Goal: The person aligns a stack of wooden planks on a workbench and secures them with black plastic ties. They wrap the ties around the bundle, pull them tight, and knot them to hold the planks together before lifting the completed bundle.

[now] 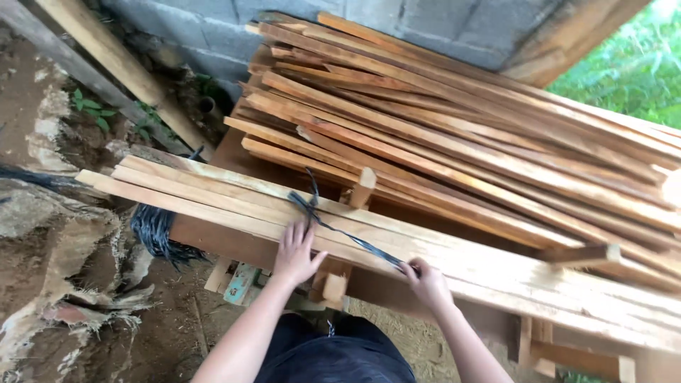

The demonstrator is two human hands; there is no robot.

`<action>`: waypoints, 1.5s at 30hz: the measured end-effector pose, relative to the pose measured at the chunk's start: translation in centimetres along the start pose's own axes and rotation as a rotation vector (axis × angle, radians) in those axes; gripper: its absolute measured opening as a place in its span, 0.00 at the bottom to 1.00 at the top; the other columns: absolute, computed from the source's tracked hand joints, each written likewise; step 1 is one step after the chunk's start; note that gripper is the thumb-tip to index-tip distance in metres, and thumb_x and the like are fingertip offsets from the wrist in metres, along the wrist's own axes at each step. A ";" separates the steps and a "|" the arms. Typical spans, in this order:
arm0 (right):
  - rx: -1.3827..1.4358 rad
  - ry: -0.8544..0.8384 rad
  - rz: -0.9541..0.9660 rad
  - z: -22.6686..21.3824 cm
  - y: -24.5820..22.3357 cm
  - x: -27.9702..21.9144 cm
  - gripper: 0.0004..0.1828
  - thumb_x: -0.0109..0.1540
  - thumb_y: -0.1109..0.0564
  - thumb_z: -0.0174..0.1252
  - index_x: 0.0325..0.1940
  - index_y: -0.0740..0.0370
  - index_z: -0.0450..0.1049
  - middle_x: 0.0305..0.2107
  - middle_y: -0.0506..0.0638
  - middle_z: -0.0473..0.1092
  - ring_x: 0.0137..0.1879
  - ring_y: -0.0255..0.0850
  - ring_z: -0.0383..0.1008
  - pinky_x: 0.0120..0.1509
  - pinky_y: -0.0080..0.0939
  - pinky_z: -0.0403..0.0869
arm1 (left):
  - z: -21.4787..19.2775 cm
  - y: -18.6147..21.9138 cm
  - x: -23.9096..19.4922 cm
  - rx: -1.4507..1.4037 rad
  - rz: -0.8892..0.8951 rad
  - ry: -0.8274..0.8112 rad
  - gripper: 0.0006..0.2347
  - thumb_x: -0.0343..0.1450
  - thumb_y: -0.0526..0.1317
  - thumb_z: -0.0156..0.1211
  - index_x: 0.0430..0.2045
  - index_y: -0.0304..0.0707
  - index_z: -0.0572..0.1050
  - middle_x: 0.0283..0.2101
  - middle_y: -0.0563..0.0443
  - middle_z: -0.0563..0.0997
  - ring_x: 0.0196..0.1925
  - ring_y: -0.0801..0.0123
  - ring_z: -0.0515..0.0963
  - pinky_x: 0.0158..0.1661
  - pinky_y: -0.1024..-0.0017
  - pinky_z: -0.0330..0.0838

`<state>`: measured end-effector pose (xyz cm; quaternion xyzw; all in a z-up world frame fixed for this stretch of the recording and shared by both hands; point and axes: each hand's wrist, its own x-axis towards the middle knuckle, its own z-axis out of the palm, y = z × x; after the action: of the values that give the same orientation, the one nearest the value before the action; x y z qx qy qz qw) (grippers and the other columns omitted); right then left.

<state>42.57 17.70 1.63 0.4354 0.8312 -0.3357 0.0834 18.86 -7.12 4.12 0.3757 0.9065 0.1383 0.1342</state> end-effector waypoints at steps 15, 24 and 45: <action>0.560 0.132 -0.150 2.6 1.1 -3.2 0.13 0.68 0.58 0.47 0.43 0.60 0.78 0.18 0.50 0.73 0.26 0.42 0.76 0.36 0.42 0.76 | 7.3 -3.4 8.1 -0.580 -0.394 -0.168 0.24 0.69 0.61 0.61 0.56 0.55 0.77 0.58 0.50 0.80 0.64 0.59 0.75 0.64 0.61 0.67; 0.995 0.268 -0.112 0.1 6.6 -3.9 0.11 0.71 0.61 0.44 0.43 0.60 0.74 0.16 0.46 0.65 0.21 0.36 0.69 0.27 0.31 0.67 | -3.3 12.1 6.2 -0.399 -0.108 -0.167 0.16 0.69 0.54 0.58 0.41 0.47 0.84 0.44 0.49 0.86 0.56 0.58 0.81 0.57 0.60 0.73; 0.863 -0.020 -0.177 -12.1 20.9 -0.2 0.21 0.73 0.47 0.49 0.64 0.60 0.74 0.46 0.55 0.77 0.55 0.43 0.74 0.60 0.50 0.74 | 16.1 40.7 0.9 -0.589 -0.094 -0.215 0.18 0.78 0.54 0.43 0.36 0.45 0.79 0.36 0.42 0.85 0.48 0.47 0.83 0.45 0.52 0.77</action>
<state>60.81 33.46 0.79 0.3541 0.6481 -0.6621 -0.1271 50.06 23.65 3.36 0.2908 0.8245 0.3479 0.3384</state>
